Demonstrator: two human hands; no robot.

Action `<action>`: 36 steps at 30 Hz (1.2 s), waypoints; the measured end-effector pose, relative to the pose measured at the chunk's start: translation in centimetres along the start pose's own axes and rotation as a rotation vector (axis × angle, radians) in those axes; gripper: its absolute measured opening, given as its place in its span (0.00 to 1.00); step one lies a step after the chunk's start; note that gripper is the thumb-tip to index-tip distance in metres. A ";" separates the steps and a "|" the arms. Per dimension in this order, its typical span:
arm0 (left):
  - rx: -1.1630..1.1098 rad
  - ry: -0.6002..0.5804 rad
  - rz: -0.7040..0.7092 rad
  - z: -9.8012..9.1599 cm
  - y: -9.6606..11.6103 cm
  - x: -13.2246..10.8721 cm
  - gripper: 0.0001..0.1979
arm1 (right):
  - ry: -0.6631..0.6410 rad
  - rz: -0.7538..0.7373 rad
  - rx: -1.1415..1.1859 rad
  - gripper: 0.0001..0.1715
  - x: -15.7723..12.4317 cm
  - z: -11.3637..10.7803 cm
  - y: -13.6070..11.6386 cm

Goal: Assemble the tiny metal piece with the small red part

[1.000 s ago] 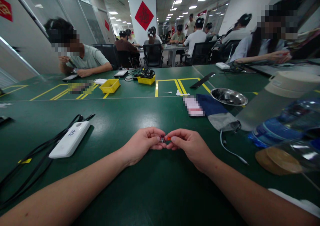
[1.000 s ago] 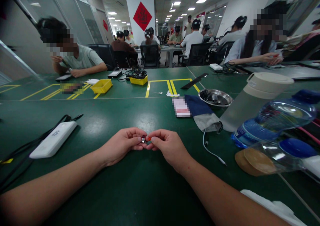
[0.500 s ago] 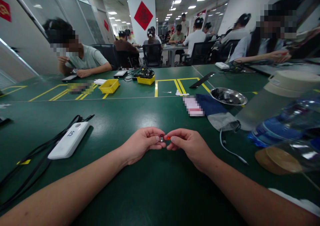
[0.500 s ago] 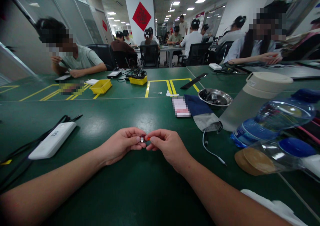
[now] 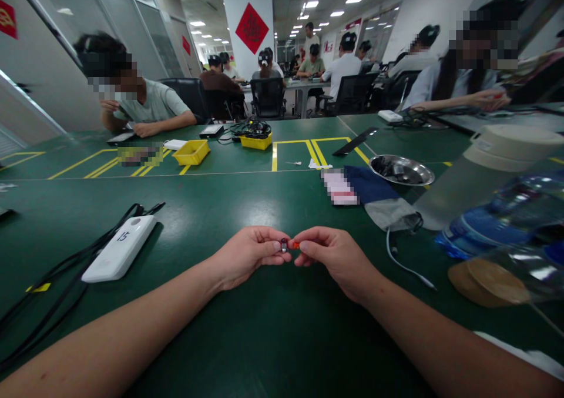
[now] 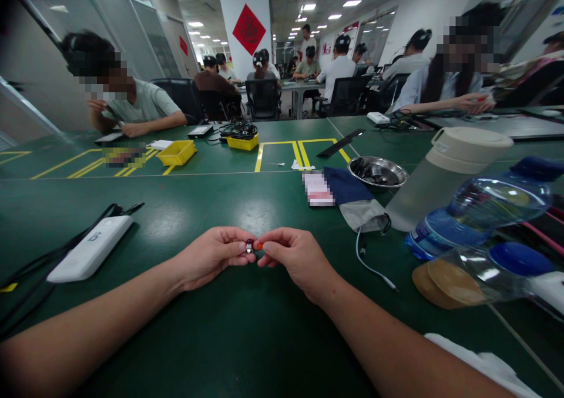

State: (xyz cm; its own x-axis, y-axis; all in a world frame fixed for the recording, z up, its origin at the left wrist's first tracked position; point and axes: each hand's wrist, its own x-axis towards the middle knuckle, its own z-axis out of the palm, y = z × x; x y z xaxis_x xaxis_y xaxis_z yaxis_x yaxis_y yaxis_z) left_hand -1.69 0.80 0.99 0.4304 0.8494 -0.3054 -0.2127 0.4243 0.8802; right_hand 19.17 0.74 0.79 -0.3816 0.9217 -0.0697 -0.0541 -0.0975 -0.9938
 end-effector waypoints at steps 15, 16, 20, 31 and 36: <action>0.000 -0.012 -0.021 -0.3 0.0 0.1 0.09 | -0.002 0.037 0.104 0.14 0.0 -0.1 0.1; -0.003 -0.011 -0.021 -0.3 0.0 0.1 0.09 | 0.001 0.036 0.103 0.14 0.0 -0.1 0.1; -0.002 -0.019 -0.021 -0.6 -0.1 0.2 0.09 | -0.006 0.041 0.099 0.15 0.1 -0.1 0.1; 0.012 -0.031 -0.006 -0.6 -0.2 0.2 0.08 | -0.013 0.036 0.097 0.13 0.0 -0.1 0.2; -0.029 -0.039 0.027 -0.4 -0.2 0.3 0.09 | 0.012 0.027 0.098 0.13 0.1 -0.1 0.4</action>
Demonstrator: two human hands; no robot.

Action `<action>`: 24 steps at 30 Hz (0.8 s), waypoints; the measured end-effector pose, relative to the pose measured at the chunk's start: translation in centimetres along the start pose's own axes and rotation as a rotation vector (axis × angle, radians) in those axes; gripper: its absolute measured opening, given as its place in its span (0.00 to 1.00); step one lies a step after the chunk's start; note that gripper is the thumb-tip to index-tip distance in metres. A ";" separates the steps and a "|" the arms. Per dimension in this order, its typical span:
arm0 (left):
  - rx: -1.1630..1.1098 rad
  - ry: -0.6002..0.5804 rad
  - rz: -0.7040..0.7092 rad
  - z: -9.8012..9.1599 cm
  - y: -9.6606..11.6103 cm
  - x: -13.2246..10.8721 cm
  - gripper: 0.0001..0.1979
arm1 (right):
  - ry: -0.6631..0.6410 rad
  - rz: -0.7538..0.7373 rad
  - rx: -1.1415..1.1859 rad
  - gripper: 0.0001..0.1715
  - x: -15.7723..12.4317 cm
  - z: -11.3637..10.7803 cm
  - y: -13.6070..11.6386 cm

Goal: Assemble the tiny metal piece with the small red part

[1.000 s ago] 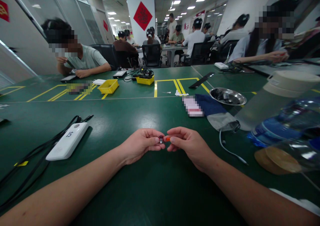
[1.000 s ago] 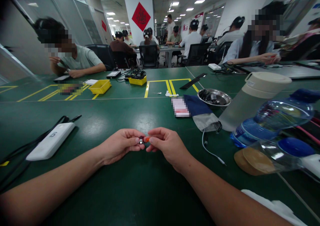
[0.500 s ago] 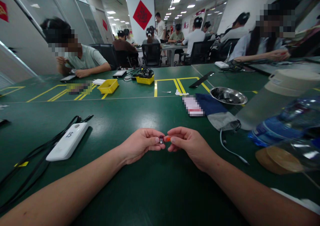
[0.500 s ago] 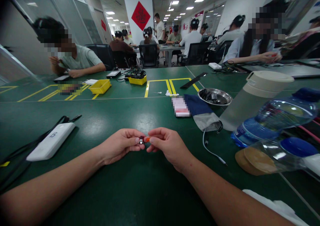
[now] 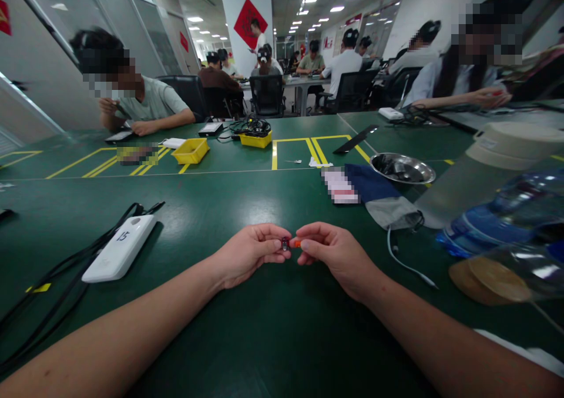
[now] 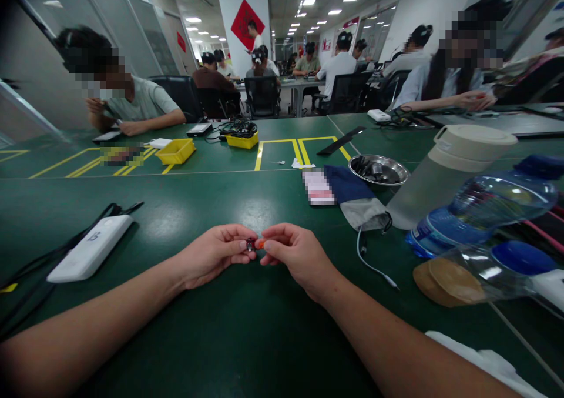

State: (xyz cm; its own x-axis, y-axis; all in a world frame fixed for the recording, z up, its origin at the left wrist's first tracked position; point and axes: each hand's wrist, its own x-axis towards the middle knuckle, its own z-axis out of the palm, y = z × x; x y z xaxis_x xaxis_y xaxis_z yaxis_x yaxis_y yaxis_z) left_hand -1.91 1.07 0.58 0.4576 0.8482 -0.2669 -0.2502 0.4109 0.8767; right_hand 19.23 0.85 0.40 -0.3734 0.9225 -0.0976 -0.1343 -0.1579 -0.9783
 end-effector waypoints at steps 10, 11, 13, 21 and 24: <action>-0.018 0.001 0.002 0.2 0.2 0.0 0.12 | 0.072 -0.031 -0.073 0.08 0.2 -0.1 0.2; -0.016 0.007 0.002 0.2 0.2 0.0 0.11 | 0.084 -0.026 -0.067 0.07 0.2 0.0 0.2; -0.017 0.022 0.004 0.3 0.3 0.1 0.09 | 0.101 -0.014 -0.052 0.07 0.3 0.0 0.2; -0.056 0.031 -0.002 0.0 0.3 0.1 0.12 | 0.084 -0.017 -0.062 0.07 0.2 0.1 0.2; -0.046 0.034 -0.001 0.1 0.3 -0.1 0.13 | 0.077 -0.010 -0.061 0.07 0.1 0.1 0.0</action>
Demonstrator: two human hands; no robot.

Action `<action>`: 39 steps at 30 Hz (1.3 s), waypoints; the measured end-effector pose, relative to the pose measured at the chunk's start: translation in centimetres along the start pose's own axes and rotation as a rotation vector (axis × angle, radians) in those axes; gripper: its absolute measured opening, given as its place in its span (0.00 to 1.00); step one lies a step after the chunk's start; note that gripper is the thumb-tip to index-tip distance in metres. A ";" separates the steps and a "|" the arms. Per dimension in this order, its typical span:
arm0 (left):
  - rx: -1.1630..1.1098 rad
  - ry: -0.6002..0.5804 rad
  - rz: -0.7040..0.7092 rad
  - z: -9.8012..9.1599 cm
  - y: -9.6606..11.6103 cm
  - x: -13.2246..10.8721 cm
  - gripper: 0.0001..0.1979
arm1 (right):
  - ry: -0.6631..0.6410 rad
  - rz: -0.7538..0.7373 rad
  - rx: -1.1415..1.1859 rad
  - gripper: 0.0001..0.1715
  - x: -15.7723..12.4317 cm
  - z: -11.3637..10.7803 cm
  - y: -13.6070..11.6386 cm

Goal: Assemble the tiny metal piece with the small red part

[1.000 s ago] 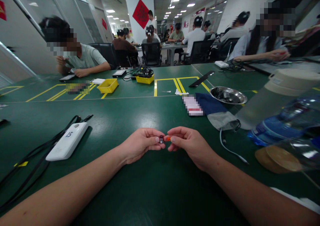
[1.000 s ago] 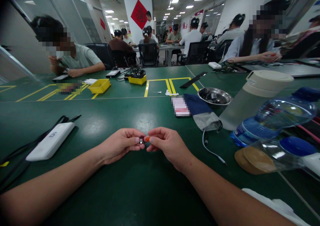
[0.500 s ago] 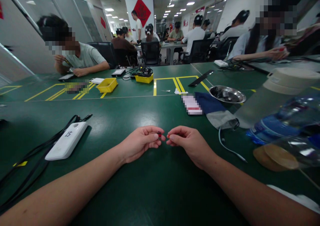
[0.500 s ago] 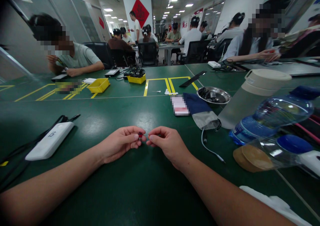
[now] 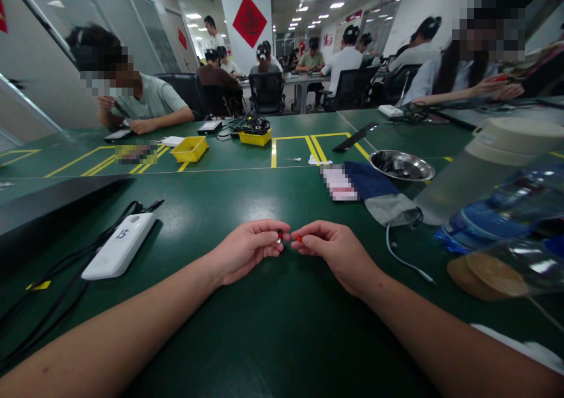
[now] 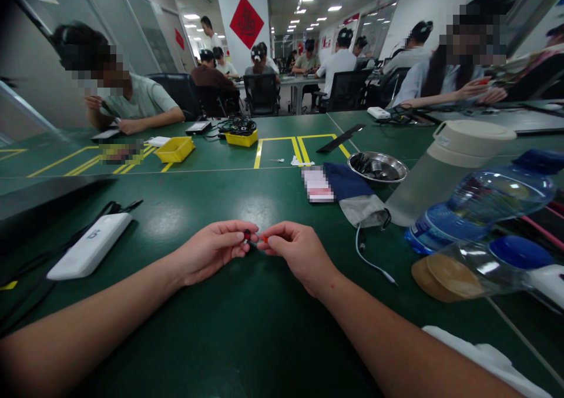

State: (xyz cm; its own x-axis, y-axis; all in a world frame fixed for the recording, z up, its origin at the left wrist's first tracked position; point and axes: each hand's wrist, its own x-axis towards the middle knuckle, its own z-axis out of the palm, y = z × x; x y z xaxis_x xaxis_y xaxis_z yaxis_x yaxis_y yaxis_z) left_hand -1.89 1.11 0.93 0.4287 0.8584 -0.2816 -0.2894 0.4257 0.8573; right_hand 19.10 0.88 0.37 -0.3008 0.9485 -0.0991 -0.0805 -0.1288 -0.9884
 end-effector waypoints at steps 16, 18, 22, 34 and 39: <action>-0.009 0.049 -0.031 0.5 0.3 -0.1 0.15 | -0.006 -0.003 0.012 0.07 0.2 0.0 0.2; 0.012 0.051 -0.043 0.6 0.3 -0.1 0.15 | -0.004 -0.005 0.010 0.07 0.1 0.1 0.1; 0.063 0.017 -0.030 0.6 0.1 -0.1 0.16 | 0.005 -0.008 -0.002 0.06 0.0 0.1 0.0; 0.140 0.032 -0.003 0.9 -0.1 -0.1 0.15 | -0.022 -0.013 0.019 0.09 -0.1 0.1 0.0; 0.049 0.016 -0.016 0.8 0.1 -0.2 0.16 | -0.020 0.019 0.127 0.17 0.1 0.0 0.0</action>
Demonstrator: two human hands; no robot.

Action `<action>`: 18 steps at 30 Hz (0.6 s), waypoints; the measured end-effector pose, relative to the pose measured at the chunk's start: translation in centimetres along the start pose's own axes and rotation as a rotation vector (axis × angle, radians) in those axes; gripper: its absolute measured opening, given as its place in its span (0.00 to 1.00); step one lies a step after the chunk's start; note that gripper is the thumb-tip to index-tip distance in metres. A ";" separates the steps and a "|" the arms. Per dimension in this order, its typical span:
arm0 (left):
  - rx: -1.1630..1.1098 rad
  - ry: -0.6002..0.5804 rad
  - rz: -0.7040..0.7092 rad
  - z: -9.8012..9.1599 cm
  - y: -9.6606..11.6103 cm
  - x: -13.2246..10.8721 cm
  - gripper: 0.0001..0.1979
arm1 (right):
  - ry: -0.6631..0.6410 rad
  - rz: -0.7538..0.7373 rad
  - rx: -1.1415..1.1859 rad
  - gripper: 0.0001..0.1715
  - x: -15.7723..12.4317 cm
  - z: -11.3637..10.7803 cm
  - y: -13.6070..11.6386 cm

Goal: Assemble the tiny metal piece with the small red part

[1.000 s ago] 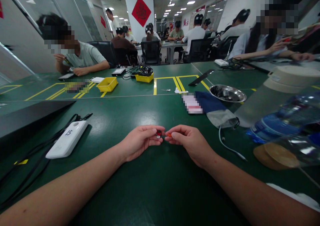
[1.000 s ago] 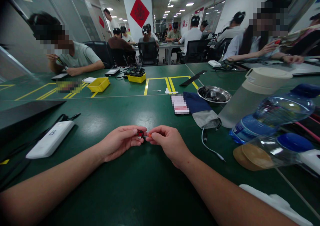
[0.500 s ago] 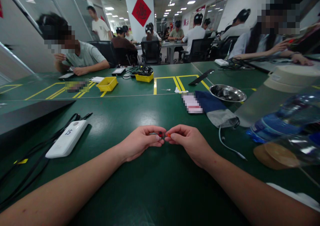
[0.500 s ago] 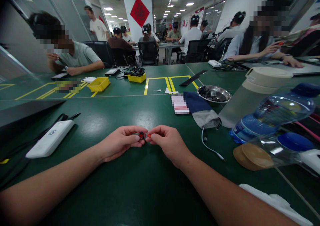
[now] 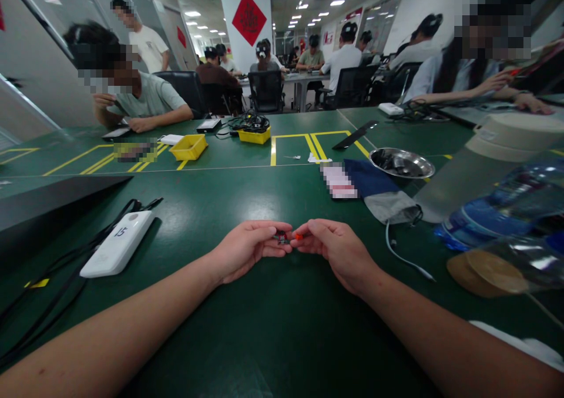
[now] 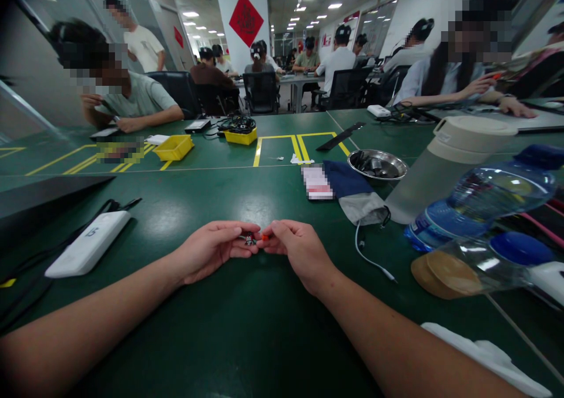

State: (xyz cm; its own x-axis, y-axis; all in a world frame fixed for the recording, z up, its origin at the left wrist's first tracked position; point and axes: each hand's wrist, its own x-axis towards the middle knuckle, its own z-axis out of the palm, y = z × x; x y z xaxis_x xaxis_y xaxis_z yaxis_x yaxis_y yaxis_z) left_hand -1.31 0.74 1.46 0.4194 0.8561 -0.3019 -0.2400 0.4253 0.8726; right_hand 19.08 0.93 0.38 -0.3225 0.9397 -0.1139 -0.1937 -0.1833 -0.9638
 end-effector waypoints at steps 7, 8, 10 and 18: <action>-0.012 -0.033 0.014 -0.3 -0.1 0.0 0.17 | 0.011 0.002 -0.048 0.11 0.0 0.1 0.0; -0.012 -0.031 0.015 -0.2 -0.1 0.0 0.17 | 0.014 0.000 -0.062 0.10 0.0 0.1 0.0; -0.011 -0.028 0.018 -0.1 0.0 -0.1 0.16 | 0.018 -0.005 -0.078 0.09 0.0 0.1 0.1; 0.075 -0.011 0.037 -0.3 -0.4 0.0 0.17 | 0.018 -0.032 -0.133 0.08 -0.1 0.2 0.1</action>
State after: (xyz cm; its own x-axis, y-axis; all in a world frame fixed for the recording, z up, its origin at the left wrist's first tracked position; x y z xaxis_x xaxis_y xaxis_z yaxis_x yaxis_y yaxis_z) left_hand -1.49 0.63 1.01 0.4210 0.8676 -0.2647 -0.1900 0.3697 0.9095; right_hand 18.94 0.80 0.32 -0.3017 0.9495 -0.0857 -0.0789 -0.1145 -0.9903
